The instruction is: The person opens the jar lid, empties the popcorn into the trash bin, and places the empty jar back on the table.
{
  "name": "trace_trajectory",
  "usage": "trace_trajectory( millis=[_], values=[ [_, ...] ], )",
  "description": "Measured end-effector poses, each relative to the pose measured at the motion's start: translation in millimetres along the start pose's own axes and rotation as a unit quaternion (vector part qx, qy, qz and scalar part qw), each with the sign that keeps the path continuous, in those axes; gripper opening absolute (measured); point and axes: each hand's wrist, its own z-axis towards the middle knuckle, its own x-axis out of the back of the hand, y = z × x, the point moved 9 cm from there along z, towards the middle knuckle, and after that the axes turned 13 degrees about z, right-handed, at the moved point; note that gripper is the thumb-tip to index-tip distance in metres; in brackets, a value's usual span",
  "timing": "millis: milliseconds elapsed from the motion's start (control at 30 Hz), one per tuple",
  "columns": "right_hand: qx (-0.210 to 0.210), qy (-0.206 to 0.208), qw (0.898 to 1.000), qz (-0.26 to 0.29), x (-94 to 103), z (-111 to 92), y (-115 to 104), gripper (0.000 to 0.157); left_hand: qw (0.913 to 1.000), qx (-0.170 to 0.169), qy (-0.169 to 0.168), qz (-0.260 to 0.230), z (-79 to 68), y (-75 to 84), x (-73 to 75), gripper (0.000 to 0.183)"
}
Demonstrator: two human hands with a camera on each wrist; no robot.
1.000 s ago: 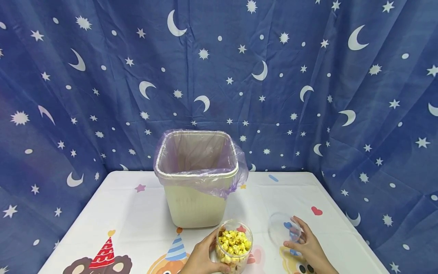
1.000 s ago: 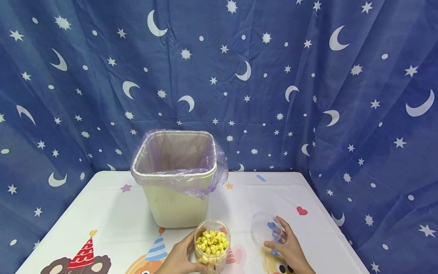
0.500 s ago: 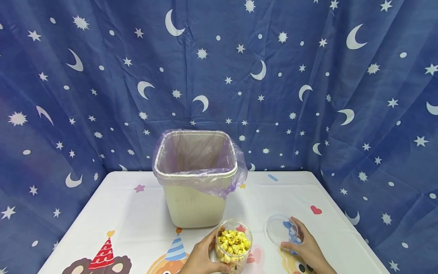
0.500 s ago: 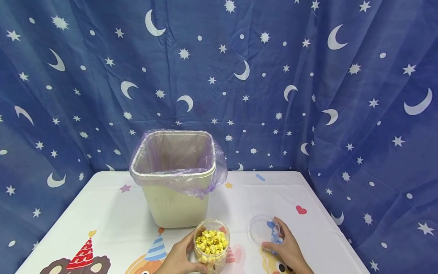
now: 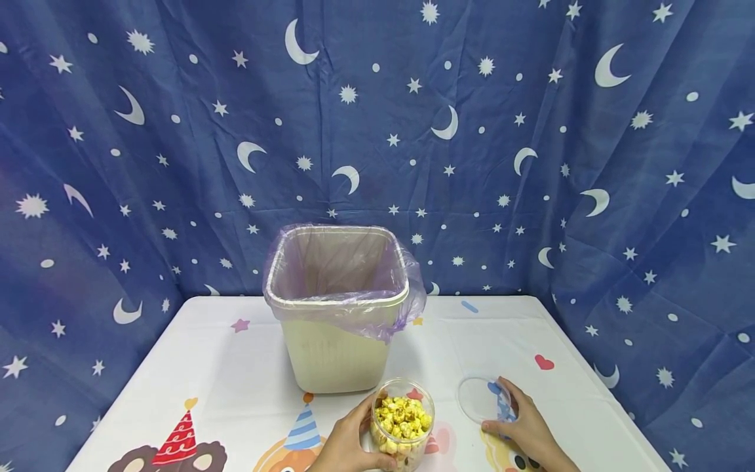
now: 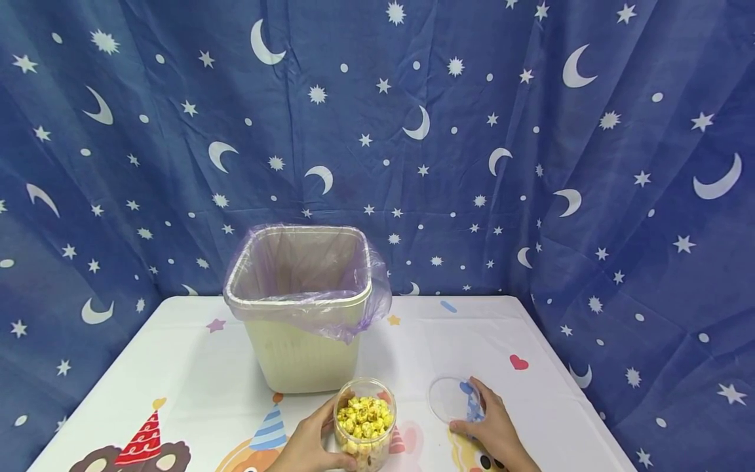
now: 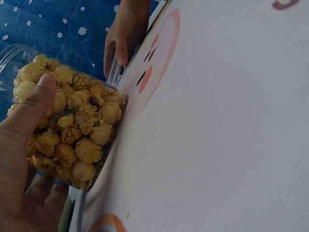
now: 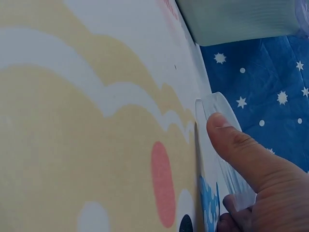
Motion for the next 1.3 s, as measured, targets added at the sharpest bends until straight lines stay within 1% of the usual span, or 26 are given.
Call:
trace_trajectory(
  millis=[100, 333, 500, 700, 833, 1067, 1167, 1300],
  values=[
    [0.0, 0.0, 1.0, -0.011, 0.1, 0.3, -0.5, 0.114, 1.0, -0.002, 0.0, -0.007, -0.2, -0.1, -0.2, 0.111],
    [0.009, 0.0, 0.999, -0.037, 1.3, 0.4, -1.6, 0.115, 1.0, -0.006, 0.004, -0.006, -0.3, 0.8, 0.6, 0.11],
    [0.014, -0.001, 0.999, -0.037, 0.6, 1.3, -0.7, 0.116, 1.0, -0.004, 0.003, -0.004, -0.1, 0.5, 1.1, 0.111],
    [0.008, 0.0, 0.999, -0.036, 0.5, 2.7, 0.7, 0.117, 0.9998, -0.01, 0.006, 0.013, 0.1, 0.9, 1.1, 0.111],
    [0.004, 0.003, 0.999, -0.039, 1.4, 3.9, 1.5, 0.117, 0.9998, -0.013, 0.008, 0.016, -0.2, 1.3, 1.0, 0.111],
    [0.019, 0.005, 0.999, -0.039, 4.3, 10.3, 0.0, 0.115, 0.9995, -0.01, 0.012, 0.027, -0.5, 1.2, 1.8, 0.11],
    [0.016, 0.005, 0.999, -0.028, 5.6, 14.7, -0.3, 0.116, 0.9997, -0.009, 0.011, 0.02, -0.5, 1.0, 1.8, 0.111],
    [0.006, 0.009, 1.0, -0.028, 7.3, 22.7, 0.6, 0.116, 0.9999, -0.008, 0.008, -0.001, -0.1, 1.3, 1.1, 0.109]
  ],
)
